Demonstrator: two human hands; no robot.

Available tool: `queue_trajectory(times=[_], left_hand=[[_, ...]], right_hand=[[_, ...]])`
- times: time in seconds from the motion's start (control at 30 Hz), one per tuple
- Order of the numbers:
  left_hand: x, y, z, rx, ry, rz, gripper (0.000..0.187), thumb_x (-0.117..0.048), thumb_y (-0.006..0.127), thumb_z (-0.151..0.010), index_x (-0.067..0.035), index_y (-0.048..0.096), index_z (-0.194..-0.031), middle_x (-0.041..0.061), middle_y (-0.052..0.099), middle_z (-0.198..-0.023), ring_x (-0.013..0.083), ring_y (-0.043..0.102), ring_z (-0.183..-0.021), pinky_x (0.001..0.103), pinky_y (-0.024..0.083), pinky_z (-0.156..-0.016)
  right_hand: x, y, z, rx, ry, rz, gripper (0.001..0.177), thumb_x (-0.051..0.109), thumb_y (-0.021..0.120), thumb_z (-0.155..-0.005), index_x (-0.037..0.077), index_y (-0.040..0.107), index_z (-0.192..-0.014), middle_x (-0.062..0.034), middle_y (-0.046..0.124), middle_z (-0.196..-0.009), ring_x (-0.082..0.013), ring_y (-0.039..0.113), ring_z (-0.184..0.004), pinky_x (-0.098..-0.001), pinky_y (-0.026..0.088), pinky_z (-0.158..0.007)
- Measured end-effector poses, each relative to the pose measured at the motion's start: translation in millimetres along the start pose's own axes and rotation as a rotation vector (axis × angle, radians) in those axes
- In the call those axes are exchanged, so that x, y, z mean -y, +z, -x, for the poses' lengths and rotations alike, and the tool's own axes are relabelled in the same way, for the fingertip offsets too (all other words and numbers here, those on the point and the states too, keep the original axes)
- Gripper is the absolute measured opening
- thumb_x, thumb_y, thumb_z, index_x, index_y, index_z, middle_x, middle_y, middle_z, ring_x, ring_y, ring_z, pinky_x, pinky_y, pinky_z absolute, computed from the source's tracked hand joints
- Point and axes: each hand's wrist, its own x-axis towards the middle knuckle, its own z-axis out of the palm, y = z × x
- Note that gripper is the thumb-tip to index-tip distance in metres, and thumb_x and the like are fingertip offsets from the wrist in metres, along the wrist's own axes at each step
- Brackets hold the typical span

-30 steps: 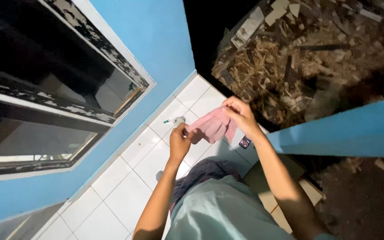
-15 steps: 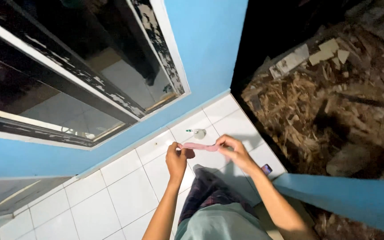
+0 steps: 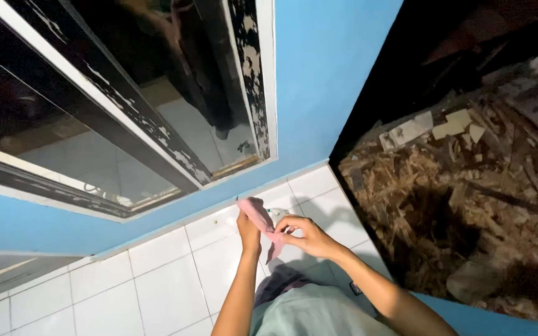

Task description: Cleaning the glass panes of a window using a pink cloth.

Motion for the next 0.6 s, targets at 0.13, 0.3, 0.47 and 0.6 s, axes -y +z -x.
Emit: queue_trajectory(times=[0.13,0.3,0.47,0.6], left_hand=[[-81.7,23.5,-4.4,-0.033,0.15,0.076,0.031,-0.023,0.059,-0.095,-0.001,0.062,-0.118,0.006,0.07,-0.106,0.0169,0.064,-0.098,0.031,0.049,-0.088],[-89.2,24.0,-30.0,0.019,0.146,0.202,0.048,-0.031,0.055,-0.101,-0.002,0.048,-0.139,0.011,0.058,-0.12,0.021,0.058,-0.108,0.036,0.047,-0.096],[-104.8,29.1,-57.0,-0.034,0.166,0.175,0.057,-0.036,0.046,-0.106,-0.002,0.032,-0.149,0.021,0.051,-0.128,0.0313,0.053,-0.115,0.043,0.044,-0.098],[-81.6,24.1,-99.8,-0.217,0.546,-0.123,0.054,-0.023,0.044,-0.106,0.001,0.03,-0.152,0.019,0.041,-0.146,0.03,0.039,-0.137,0.04,0.028,-0.115]], right_hand=[[11.8,-16.2,-25.9,0.032,-0.008,0.075,0.018,0.009,0.066,-0.091,0.004,0.071,-0.107,-0.0045,0.068,-0.106,-0.015,0.063,-0.101,-0.032,0.049,-0.092],[24.1,-24.1,-49.4,0.034,-0.003,0.102,0.02,0.01,0.069,-0.091,0.005,0.073,-0.109,-0.0053,0.069,-0.112,-0.0173,0.063,-0.107,-0.0341,0.049,-0.097],[24.9,-46.3,-70.9,0.032,-0.05,0.14,0.037,0.011,0.066,-0.086,0.007,0.069,-0.123,-0.0049,0.064,-0.129,-0.0179,0.057,-0.124,-0.0363,0.043,-0.105],[15.1,-79.1,-105.9,-0.11,-0.107,0.225,0.034,0.015,0.068,-0.09,0.009,0.07,-0.123,-0.0054,0.066,-0.129,-0.0182,0.059,-0.125,-0.0364,0.045,-0.105]])
